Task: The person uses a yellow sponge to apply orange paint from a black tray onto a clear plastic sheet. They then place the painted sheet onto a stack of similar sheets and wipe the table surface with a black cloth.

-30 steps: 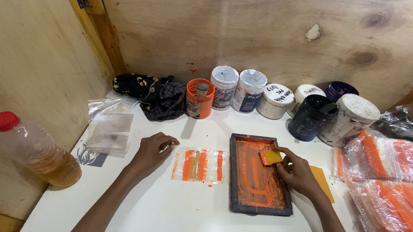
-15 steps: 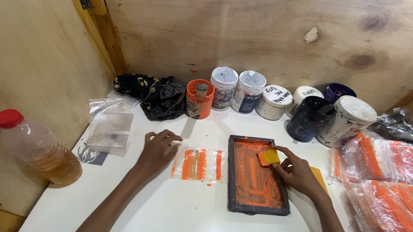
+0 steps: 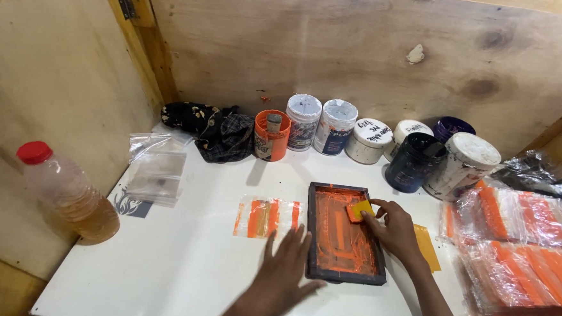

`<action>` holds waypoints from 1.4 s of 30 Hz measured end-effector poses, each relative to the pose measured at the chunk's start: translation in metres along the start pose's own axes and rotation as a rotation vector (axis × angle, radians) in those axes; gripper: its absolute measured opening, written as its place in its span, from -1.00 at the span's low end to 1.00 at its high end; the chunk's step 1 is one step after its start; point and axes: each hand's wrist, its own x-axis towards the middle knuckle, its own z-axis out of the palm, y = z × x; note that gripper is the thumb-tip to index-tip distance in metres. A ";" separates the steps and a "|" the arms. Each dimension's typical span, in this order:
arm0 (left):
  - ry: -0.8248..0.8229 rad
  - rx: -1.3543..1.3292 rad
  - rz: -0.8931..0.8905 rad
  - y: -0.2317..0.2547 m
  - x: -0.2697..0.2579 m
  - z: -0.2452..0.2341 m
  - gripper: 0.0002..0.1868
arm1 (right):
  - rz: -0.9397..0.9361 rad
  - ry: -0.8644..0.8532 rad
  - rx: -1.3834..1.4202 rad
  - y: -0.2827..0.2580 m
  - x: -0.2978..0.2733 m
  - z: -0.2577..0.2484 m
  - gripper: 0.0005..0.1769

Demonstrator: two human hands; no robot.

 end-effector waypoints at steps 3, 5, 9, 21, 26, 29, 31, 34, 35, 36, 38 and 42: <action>-0.027 -0.014 -0.067 0.021 -0.009 0.021 0.04 | -0.014 0.078 0.021 0.005 0.000 0.008 -0.46; 0.415 0.403 -0.064 0.011 0.001 0.068 0.22 | -0.049 0.122 0.030 0.007 0.002 0.014 -0.46; 0.806 0.913 -0.119 0.017 -0.004 0.094 0.47 | -0.115 0.197 0.048 -0.011 -0.006 0.013 -0.50; 0.283 -0.011 0.087 0.034 -0.023 0.063 -0.33 | -0.098 0.273 0.133 -0.017 0.003 0.015 -0.67; 0.378 0.033 0.116 0.030 -0.020 0.074 -0.34 | -0.128 0.305 0.282 -0.036 0.001 -0.002 -0.74; 0.399 0.040 0.121 0.030 -0.020 0.075 -0.34 | -0.254 0.300 0.262 -0.033 0.014 0.002 -0.75; 0.404 0.038 0.119 0.029 -0.019 0.079 -0.33 | -0.320 0.286 0.226 -0.033 0.022 0.005 -0.74; 0.512 0.143 0.139 0.026 -0.017 0.082 -0.35 | -0.438 0.275 0.124 -0.033 0.030 0.011 -0.81; 0.431 0.086 0.122 0.029 -0.018 0.077 -0.34 | -0.422 0.240 0.032 -0.029 0.034 0.015 -0.81; 0.350 0.028 0.105 0.031 -0.019 0.073 -0.34 | -0.405 0.205 -0.061 -0.024 0.038 0.019 -0.81; 0.391 0.043 0.122 0.027 -0.017 0.079 -0.35 | -0.426 0.203 -0.140 -0.028 0.037 0.022 -0.85; 0.446 0.044 0.160 0.026 -0.016 0.081 -0.36 | -0.486 0.130 -0.326 -0.027 0.041 0.027 -0.83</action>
